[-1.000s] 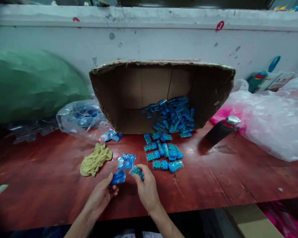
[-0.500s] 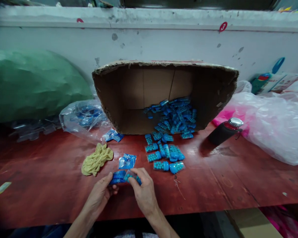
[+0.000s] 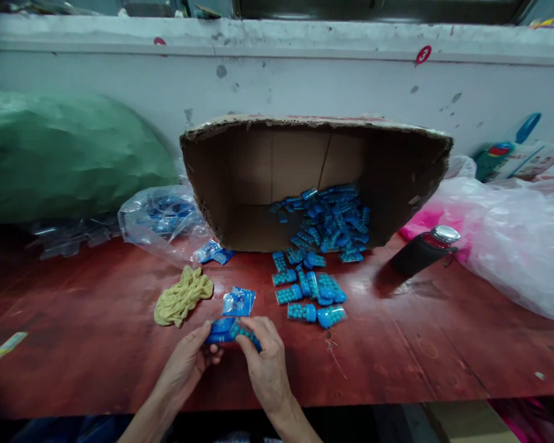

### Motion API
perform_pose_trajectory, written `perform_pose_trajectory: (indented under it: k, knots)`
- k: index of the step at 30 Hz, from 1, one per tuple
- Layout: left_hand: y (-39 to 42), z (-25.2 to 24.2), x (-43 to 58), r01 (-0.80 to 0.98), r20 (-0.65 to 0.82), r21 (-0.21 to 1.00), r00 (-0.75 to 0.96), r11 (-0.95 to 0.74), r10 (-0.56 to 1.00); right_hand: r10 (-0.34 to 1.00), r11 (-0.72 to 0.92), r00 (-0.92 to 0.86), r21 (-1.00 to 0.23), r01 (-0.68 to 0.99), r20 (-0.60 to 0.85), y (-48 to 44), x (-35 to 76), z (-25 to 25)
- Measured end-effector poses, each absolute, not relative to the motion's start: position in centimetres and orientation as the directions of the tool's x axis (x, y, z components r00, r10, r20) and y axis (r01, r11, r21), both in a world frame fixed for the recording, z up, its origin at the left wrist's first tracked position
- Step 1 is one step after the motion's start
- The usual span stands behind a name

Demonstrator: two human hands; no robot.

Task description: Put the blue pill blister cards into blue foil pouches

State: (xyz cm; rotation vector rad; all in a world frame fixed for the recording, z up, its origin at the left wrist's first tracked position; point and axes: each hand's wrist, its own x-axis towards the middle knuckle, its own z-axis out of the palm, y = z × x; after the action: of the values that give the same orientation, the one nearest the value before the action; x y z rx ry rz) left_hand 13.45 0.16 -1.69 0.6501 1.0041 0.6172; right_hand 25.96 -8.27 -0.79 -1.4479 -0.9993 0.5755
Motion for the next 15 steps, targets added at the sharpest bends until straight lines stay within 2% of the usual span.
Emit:
perform_pose_trajectory:
  k: [5, 11, 15]
  knots:
    - [0.12, -1.75, 13.49, -0.217, -0.566, 0.731, 0.336, 0.647, 0.753, 0.858, 0.096, 0.471, -0.965, 0.246, 0.205, -8.65, 25.63, -1.5]
    - [0.27, -1.65, 13.27, -0.239, -0.505, 0.773, 0.33, 0.588, 0.798, 0.887, 0.043, 0.449, -0.988, 0.146, 0.105, -8.42, 25.94, -1.14]
    - [0.34, -1.7, 13.1, -0.201, -0.498, 0.788, 0.348, 0.582, 0.795, 0.904, 0.083, 0.395, -0.975, 0.208, 0.162, -8.34, 26.08, -0.74]
